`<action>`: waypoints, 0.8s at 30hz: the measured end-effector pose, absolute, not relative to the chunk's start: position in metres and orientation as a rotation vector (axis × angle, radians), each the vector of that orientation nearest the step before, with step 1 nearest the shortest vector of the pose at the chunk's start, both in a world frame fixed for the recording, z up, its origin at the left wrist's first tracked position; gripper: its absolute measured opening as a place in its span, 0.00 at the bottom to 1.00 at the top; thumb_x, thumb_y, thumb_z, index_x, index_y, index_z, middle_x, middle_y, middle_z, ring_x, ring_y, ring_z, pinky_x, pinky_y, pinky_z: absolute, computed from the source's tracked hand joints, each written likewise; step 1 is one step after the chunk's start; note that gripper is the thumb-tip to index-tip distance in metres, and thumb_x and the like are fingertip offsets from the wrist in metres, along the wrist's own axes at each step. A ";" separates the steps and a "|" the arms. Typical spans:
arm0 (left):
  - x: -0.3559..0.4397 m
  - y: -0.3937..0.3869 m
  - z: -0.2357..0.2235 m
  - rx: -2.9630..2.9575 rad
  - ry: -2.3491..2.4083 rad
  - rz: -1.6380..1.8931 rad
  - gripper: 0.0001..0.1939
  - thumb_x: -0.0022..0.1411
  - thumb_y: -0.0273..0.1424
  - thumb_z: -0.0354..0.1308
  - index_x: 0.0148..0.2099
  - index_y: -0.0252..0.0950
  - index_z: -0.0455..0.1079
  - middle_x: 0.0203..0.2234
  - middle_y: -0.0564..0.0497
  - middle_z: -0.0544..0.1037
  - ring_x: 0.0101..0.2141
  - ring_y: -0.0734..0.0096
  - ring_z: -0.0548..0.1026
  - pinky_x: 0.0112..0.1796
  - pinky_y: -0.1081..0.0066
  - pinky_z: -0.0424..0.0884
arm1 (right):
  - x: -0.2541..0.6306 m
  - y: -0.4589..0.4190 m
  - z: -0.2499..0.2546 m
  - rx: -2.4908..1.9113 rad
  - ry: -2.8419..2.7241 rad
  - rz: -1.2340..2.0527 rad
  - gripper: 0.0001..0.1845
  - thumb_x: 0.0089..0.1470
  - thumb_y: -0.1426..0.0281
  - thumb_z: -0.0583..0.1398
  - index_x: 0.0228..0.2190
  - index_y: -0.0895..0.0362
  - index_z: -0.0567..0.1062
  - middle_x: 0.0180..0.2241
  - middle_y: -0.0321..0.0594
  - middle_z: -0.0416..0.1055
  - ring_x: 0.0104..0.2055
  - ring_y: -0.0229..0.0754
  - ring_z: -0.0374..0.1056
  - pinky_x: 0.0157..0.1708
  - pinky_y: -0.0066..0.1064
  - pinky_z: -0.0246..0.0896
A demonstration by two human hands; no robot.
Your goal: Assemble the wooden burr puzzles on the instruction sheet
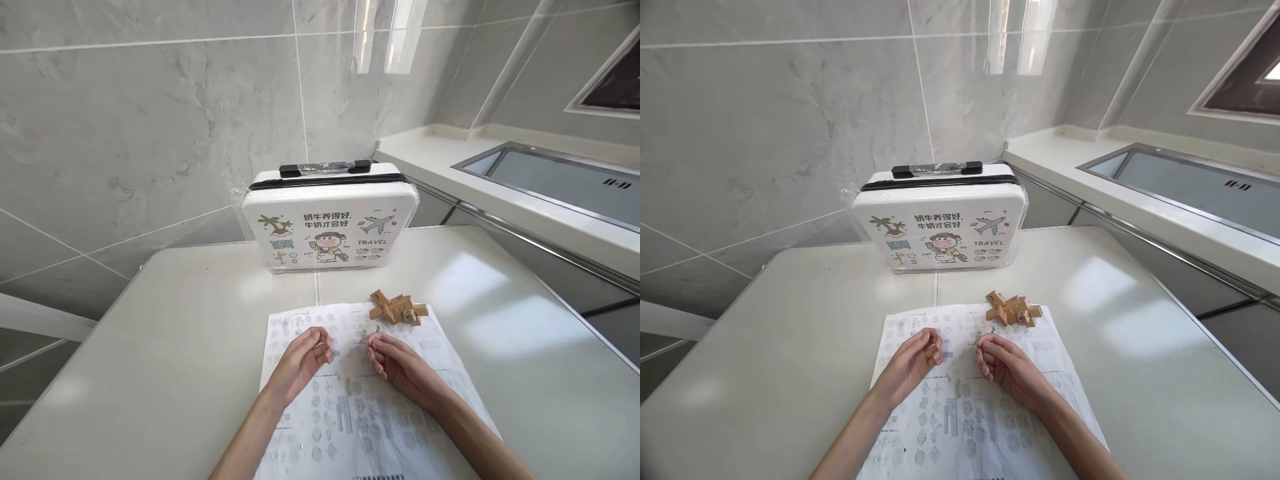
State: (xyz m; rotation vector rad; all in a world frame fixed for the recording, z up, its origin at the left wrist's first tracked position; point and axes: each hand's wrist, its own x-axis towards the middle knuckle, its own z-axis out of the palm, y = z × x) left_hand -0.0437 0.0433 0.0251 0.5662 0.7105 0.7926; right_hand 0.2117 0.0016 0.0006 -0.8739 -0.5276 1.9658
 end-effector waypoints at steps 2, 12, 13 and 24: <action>-0.043 0.044 0.025 0.567 0.708 0.795 0.13 0.71 0.39 0.68 0.44 0.33 0.77 0.36 0.49 0.76 0.35 0.72 0.75 0.43 0.68 0.70 | 0.213 0.002 0.003 -0.884 -0.534 1.961 0.15 0.62 0.58 0.72 0.39 0.57 0.81 0.33 0.39 0.72 0.31 0.36 0.65 0.32 0.27 0.62; -0.043 0.044 0.021 0.654 0.689 0.783 0.13 0.74 0.40 0.63 0.44 0.34 0.77 0.38 0.48 0.75 0.35 0.71 0.75 0.42 0.68 0.71 | 0.241 0.004 0.005 -1.007 -0.496 1.910 0.14 0.65 0.61 0.70 0.38 0.59 0.80 0.33 0.38 0.69 0.31 0.35 0.64 0.29 0.25 0.64; -0.043 0.044 0.021 0.654 0.687 0.782 0.13 0.74 0.40 0.63 0.45 0.34 0.77 0.38 0.48 0.75 0.35 0.71 0.75 0.42 0.68 0.71 | 0.245 0.005 0.004 -1.005 -0.460 1.905 0.13 0.65 0.61 0.70 0.37 0.59 0.80 0.33 0.38 0.69 0.31 0.35 0.63 0.28 0.24 0.64; -0.043 0.041 0.022 0.664 0.694 0.776 0.15 0.70 0.43 0.67 0.43 0.34 0.77 0.38 0.47 0.75 0.35 0.71 0.74 0.41 0.68 0.72 | 0.270 0.019 0.009 -0.719 0.233 1.834 0.03 0.70 0.72 0.60 0.45 0.57 0.70 0.27 0.31 0.62 0.22 0.33 0.63 0.15 0.20 0.61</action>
